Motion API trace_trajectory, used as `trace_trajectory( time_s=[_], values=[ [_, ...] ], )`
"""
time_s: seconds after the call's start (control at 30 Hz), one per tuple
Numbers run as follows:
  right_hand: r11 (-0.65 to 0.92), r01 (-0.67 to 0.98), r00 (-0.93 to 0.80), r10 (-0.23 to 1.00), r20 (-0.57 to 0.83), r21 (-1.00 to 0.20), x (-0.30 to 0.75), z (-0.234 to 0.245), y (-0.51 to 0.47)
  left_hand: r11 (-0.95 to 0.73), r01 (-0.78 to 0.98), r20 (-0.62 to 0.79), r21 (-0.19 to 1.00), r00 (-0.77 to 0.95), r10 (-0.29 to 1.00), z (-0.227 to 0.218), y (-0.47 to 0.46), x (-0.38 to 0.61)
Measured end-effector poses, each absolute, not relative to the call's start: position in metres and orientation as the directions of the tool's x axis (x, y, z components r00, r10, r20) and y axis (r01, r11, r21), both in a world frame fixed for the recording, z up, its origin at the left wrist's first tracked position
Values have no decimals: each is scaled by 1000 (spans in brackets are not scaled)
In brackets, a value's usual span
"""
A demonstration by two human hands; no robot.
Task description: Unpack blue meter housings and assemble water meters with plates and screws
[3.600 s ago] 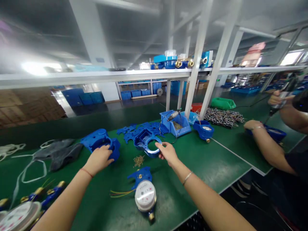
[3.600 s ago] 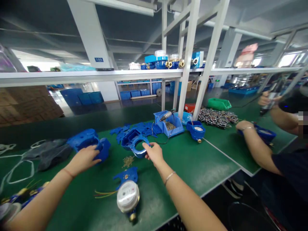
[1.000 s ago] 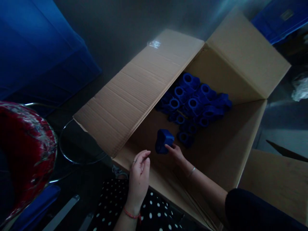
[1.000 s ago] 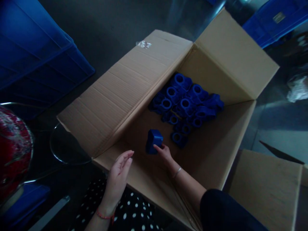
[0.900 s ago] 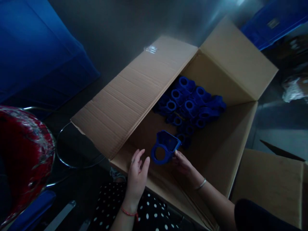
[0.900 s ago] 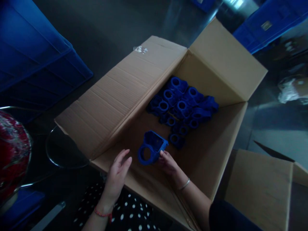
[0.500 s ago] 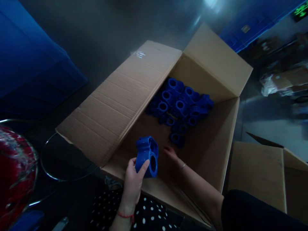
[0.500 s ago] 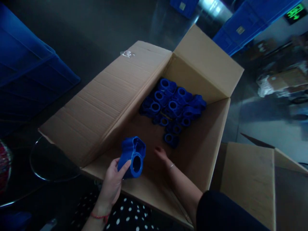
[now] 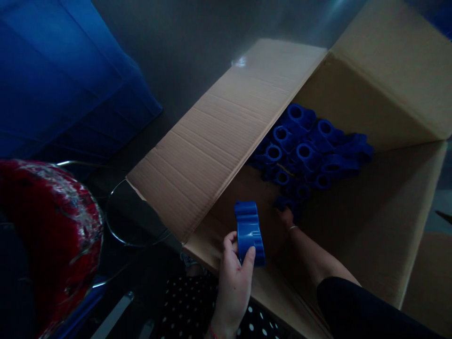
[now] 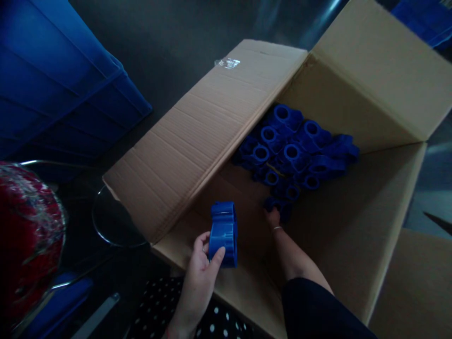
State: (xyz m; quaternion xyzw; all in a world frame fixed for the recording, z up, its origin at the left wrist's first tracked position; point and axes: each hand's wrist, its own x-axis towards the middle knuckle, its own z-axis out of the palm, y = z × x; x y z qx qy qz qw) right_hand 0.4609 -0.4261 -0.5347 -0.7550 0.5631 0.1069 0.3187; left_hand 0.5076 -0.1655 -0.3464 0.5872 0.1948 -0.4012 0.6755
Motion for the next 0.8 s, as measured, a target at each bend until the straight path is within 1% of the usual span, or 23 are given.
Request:
trace_trajectory(
  time_s=[0.1,0.17,0.23,0.33,0.4,0.43,0.47,0.5,0.53,0.57,0.6,0.63,0.67,0.7,0.73,0.8],
  values=[
    [-187,-860,428,-771,-472,-475,439,-493,-403,-60,734,-707,676,624,-334,-347,-165,508],
    [-220,-785,525,-732,-434,-579,423,-455,-379,-141,656,-655,742,663,-363,-346,-165,509],
    [-253,-673,655,-642,-400,-696,411,-417,-351,-255,549,-603,796,688,-404,-345,-166,510],
    [-276,-522,799,-489,-350,-807,408,-368,-313,-382,470,-604,796,667,-436,-344,-168,513],
    [-284,-416,880,-367,-303,-864,413,-345,-300,-392,473,-611,789,664,-431,-344,-168,514],
    [-291,-357,919,-279,-278,-888,416,-338,-300,-386,464,-600,798,675,-429,-344,-166,515],
    [-301,-306,947,-196,-255,-903,420,-334,-302,-384,440,-579,812,693,-429,-344,-164,516],
    [-317,-275,960,-146,-240,-908,423,-334,-309,-397,397,-549,827,721,-423,-345,-160,516],
    [-340,-272,961,-145,-235,-900,426,-338,-319,-429,320,-499,845,761,-415,-346,-155,517],
    [-366,-301,949,-202,-240,-881,430,-347,-333,-480,205,-426,853,804,-415,-347,-150,517],
    [-387,-362,916,-319,-245,-848,435,-360,-349,-539,56,-335,840,835,-436,-349,-145,517],
    [-390,-432,862,-443,-245,-813,442,-377,-367,-590,-111,-236,800,846,-478,-351,-141,517],
    [-381,-508,793,-556,-248,-773,450,-397,-387,-618,-274,-147,737,827,-543,-353,-138,517],
    [-361,-586,721,-641,-263,-726,460,-418,-407,-621,-413,-90,666,782,-617,-355,-136,517],
    [-332,-658,649,-705,-286,-676,470,-440,-428,-612,-517,-73,599,726,-684,-356,-136,516],
    [-267,-776,526,-773,-354,-571,489,-481,-465,-596,-623,-115,507,636,-763,-356,-139,516]
  ],
)
